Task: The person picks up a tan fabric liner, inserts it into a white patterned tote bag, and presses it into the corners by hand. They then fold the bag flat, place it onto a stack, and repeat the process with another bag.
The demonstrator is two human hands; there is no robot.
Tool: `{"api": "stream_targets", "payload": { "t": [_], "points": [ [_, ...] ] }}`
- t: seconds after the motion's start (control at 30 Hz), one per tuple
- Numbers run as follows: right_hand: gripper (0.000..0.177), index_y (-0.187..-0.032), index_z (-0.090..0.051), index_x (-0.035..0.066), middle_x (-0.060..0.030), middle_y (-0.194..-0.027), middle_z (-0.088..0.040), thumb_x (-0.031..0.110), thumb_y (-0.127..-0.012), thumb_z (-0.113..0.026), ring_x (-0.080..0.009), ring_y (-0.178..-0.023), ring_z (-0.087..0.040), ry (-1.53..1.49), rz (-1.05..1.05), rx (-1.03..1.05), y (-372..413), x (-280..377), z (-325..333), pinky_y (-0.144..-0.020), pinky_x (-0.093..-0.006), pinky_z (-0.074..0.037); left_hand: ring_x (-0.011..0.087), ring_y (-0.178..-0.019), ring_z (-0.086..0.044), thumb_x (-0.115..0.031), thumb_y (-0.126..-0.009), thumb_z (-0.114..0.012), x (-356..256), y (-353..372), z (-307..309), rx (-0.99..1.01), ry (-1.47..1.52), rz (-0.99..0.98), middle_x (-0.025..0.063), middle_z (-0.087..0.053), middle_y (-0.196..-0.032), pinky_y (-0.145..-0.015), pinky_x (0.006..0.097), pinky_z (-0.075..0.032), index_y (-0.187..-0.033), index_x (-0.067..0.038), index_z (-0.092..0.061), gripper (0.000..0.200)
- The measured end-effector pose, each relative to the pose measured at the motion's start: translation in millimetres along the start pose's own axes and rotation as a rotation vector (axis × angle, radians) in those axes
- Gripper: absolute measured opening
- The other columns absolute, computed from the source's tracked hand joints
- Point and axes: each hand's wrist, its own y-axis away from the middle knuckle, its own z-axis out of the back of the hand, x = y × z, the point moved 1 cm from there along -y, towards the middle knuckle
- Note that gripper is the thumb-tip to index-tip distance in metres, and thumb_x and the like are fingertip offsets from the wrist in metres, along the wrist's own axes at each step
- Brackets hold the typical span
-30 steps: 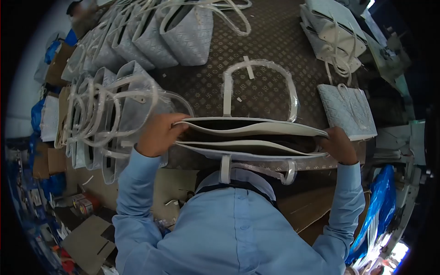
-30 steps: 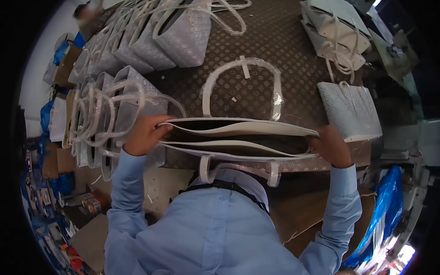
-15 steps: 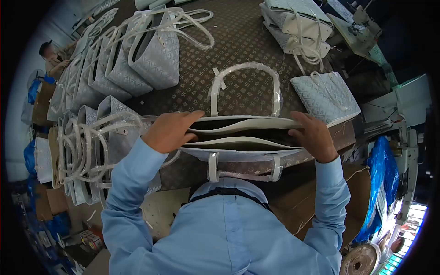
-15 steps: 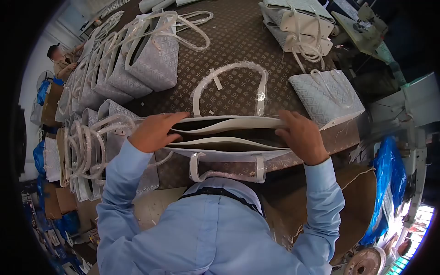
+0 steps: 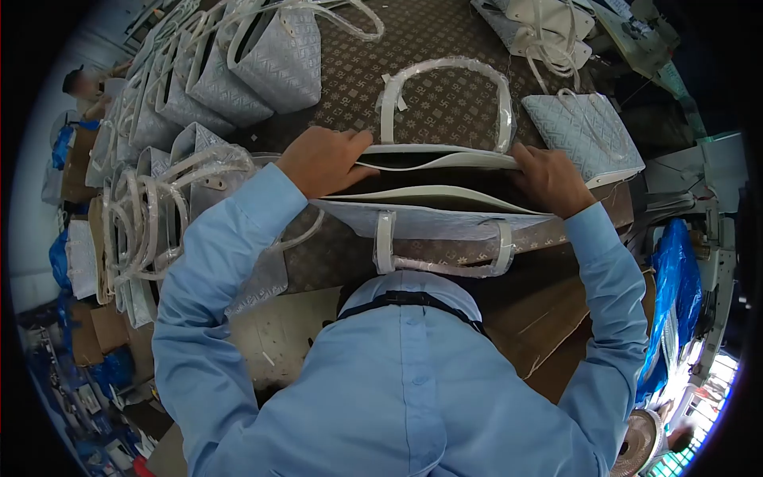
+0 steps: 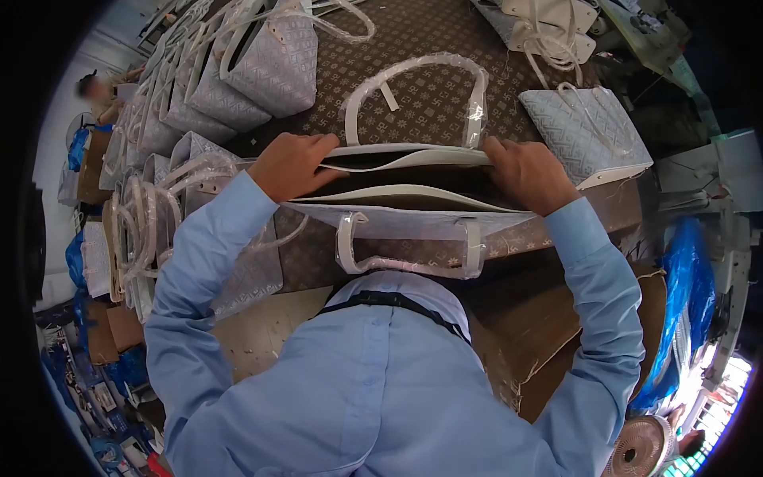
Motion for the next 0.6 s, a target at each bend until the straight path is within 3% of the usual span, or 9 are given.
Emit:
{"api": "stream_targets", "payload": {
  "t": [0.23, 0.3, 0.33, 0.43, 0.6],
  "points": [
    [0.031, -0.093, -0.046, 0.005, -0.0169, -0.077, -0.062, 0.023, -0.08, -0.067, -0.0366, -0.069, -0.062, 0.044, -0.032, -0.019, -5.3, 1.4, -2.4, -0.059, -0.0442, -0.05, 0.0292, -0.058, -0.063, -0.041, -0.086, -0.061, 1.3, -18.0, -6.4, 0.106, -0.154, -0.019, 0.0117, -0.062, -0.068, -0.054, 0.0363, -0.05, -0.092, -0.002, -0.053, 0.04],
    [0.032, -0.094, -0.046, 0.005, -0.0172, -0.078, -0.062, 0.023, -0.08, -0.067, -0.0368, -0.07, -0.062, 0.004, 0.001, -0.017, -4.3, 1.8, 0.1, -0.059, -0.0441, -0.05, 0.0275, -0.062, -0.064, -0.041, -0.086, -0.061, -4.7, -12.4, 1.2, -0.077, -0.103, -0.053, 0.0125, -0.063, -0.074, -0.054, 0.0341, -0.051, -0.094, -0.002, -0.055, 0.04],
    [0.032, -0.094, -0.046, 0.005, -0.0172, -0.078, -0.062, 0.023, -0.08, -0.067, -0.0368, -0.07, -0.062, 0.006, -0.012, -0.024, -3.7, 0.4, 0.0, -0.059, -0.0441, -0.05, 0.0238, -0.069, -0.064, -0.039, -0.081, -0.066, -9.5, -10.6, 6.9, -0.195, -0.147, -0.134, 0.0107, -0.061, -0.083, -0.057, 0.0317, -0.05, -0.094, -0.004, -0.056, 0.038],
    [0.032, -0.094, -0.046, 0.004, -0.0169, -0.077, -0.062, 0.023, -0.08, -0.068, -0.0369, -0.07, -0.062, 0.012, -0.02, -0.039, -3.6, -0.5, 0.2, -0.06, -0.0438, -0.05, 0.0206, -0.076, -0.06, -0.032, -0.071, -0.074, -30.5, -17.1, 24.0, -0.381, -0.217, -0.399, 0.0065, -0.055, -0.086, -0.063, 0.0298, -0.049, -0.087, -0.006, -0.059, 0.034],
    [0.035, -0.092, -0.046, 0.004, -0.0169, -0.073, -0.063, 0.028, -0.079, -0.067, -0.0374, -0.068, -0.063, 0.042, -0.079, -0.012, -9.1, -0.4, -3.3, -0.058, -0.0456, -0.049, 0.0192, -0.076, -0.059, -0.027, -0.071, -0.071, -51.2, -58.4, 14.0, -0.212, -0.225, -0.365, 0.0057, -0.055, -0.083, -0.069, 0.031, -0.047, -0.081, -0.007, -0.059, 0.026]
  ]
}}
